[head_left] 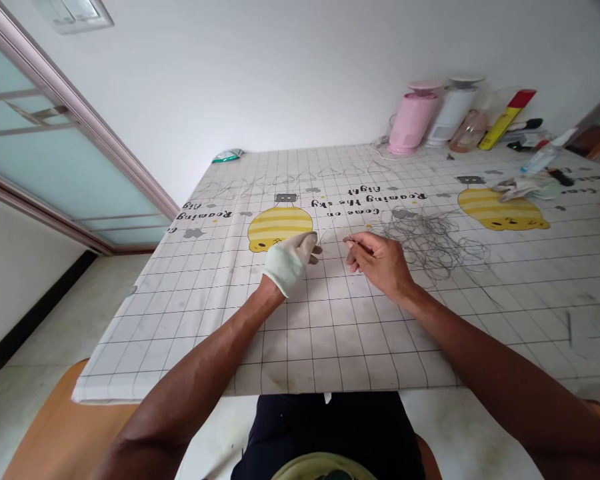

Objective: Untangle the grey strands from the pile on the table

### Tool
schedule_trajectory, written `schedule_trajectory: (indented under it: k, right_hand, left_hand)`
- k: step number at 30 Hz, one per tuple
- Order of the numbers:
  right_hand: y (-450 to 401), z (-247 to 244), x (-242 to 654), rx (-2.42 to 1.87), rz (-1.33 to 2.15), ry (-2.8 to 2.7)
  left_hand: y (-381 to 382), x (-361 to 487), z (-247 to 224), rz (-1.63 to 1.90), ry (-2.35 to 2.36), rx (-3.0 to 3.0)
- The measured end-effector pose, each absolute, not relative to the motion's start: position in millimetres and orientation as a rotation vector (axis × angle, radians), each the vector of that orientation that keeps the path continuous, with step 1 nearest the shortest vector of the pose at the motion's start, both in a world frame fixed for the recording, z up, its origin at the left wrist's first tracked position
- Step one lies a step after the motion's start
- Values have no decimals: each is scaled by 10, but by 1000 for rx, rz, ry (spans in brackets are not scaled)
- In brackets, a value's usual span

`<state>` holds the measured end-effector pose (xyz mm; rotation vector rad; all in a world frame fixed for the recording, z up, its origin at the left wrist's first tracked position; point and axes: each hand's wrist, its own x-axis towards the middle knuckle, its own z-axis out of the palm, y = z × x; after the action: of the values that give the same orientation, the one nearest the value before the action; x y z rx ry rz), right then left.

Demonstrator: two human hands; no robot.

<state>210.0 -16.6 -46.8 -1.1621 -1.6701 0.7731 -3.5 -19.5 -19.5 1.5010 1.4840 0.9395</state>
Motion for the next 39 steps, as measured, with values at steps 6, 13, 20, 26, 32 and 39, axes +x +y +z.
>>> schedule_trajectory:
  k: [6,13,20,26,32,39]
  right_hand:
    - [-80,-456,2170,-1183,770,-1621]
    - [-73,-398,2144,-1130,1008,-1494]
    - [-149,-406,2053,-1032,1201,-1450]
    - [-177,-433,2045,-1018,1156,-1482]
    - [-189,-425,2062,-1026,1119,-1500]
    - [-166,-438,2078,-1064,1103,-1539]
  left_hand:
    - [-175,-86,-175,974,1616,1491]
    - [-223,104,-190,761,1694,2127]
    - [-223,182,-186,393,1803,2324]
    - [-170,115,-289,376,1806,2350]
    - [-208,74,-384,456,1697,2382]
    - [-202,97,-432,494,1699,2205]
